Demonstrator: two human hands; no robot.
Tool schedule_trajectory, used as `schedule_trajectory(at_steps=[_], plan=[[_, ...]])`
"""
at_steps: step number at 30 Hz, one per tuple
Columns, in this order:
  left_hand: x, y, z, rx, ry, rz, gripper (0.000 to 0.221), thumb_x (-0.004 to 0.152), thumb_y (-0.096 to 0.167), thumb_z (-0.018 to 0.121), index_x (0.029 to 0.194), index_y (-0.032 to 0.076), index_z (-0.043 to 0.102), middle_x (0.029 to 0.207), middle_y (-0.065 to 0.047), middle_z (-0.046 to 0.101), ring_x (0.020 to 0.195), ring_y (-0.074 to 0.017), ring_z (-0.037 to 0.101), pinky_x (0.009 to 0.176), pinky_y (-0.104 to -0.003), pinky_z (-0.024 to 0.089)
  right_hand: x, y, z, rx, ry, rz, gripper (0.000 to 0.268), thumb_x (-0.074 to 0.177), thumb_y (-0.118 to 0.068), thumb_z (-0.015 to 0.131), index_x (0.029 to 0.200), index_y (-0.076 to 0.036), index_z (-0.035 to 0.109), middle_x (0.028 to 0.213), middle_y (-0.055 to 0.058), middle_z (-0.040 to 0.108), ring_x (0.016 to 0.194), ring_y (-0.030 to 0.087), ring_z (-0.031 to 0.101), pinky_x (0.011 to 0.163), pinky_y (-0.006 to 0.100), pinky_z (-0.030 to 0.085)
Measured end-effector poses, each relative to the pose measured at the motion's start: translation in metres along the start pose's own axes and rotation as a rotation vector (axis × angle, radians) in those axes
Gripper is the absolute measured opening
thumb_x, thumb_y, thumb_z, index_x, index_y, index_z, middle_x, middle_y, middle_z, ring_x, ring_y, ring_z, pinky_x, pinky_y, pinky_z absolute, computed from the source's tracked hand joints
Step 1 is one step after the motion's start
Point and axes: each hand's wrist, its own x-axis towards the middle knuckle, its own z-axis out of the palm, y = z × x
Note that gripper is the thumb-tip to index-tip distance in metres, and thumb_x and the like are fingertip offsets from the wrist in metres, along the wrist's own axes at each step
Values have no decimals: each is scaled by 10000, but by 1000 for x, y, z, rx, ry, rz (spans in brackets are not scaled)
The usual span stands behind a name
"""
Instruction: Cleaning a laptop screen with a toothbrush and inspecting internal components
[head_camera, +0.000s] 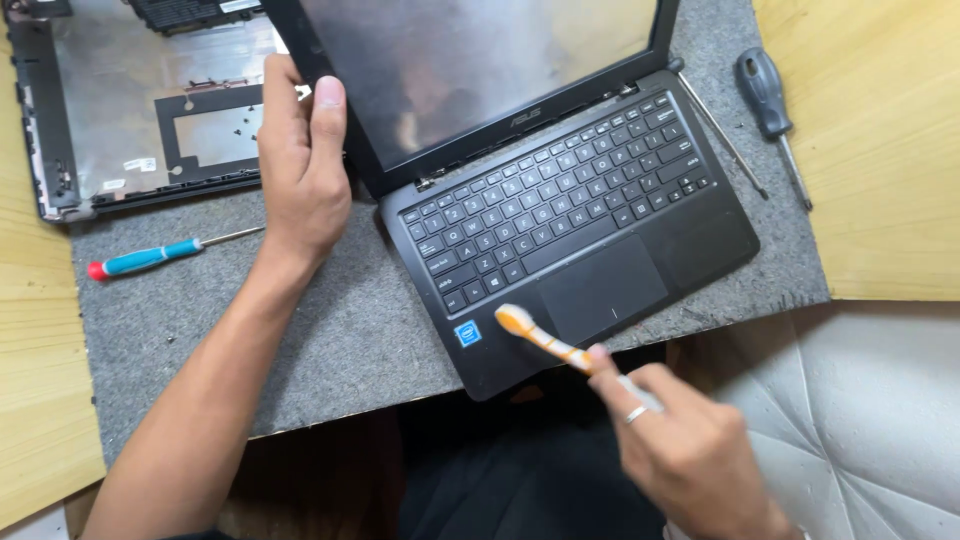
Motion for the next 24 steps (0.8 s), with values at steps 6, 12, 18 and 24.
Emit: schedule_trajectory(at_steps=[6, 12, 18, 24], plan=[[-2, -2, 1, -20, 15, 0, 164, 1159, 246, 373, 1087, 100, 392, 874, 21, 335, 740, -87, 297, 682, -282, 290, -27, 108, 11, -308, 40, 224, 296, 1082, -139, 763, 1373, -192, 770, 910, 26, 680, 702, 235, 620, 615, 390, 479], [-2, 1, 2, 34, 1, 49, 193, 1174, 238, 371, 1117, 58, 412, 1008, -25, 378, 889, -129, 360, 801, -311, 347, -5, 14, -9, -102, 12, 142, 295, 1002, -80, 657, 1280, -167, 705, 804, 24, 542, 611, 239, 536, 532, 409, 406], [-3, -2, -1, 60, 5, 16, 190, 1175, 233, 373, 1045, 95, 367, 911, 21, 293, 783, -94, 265, 705, -292, 263, -9, 60, 9, -78, 43, 179, 324, 1051, -96, 676, 1373, -102, 708, 798, 37, 588, 565, 220, 516, 514, 396, 413], [-4, -3, 1, 4, 21, 27, 149, 1173, 210, 381, 1120, 70, 381, 975, -12, 351, 833, -112, 321, 749, -302, 306, 4, 62, -8, -38, 215, 328, 144, 1083, 44, 797, 1226, 51, 792, 1095, 188, 776, 911, 314, 720, 810, 408, 542]])
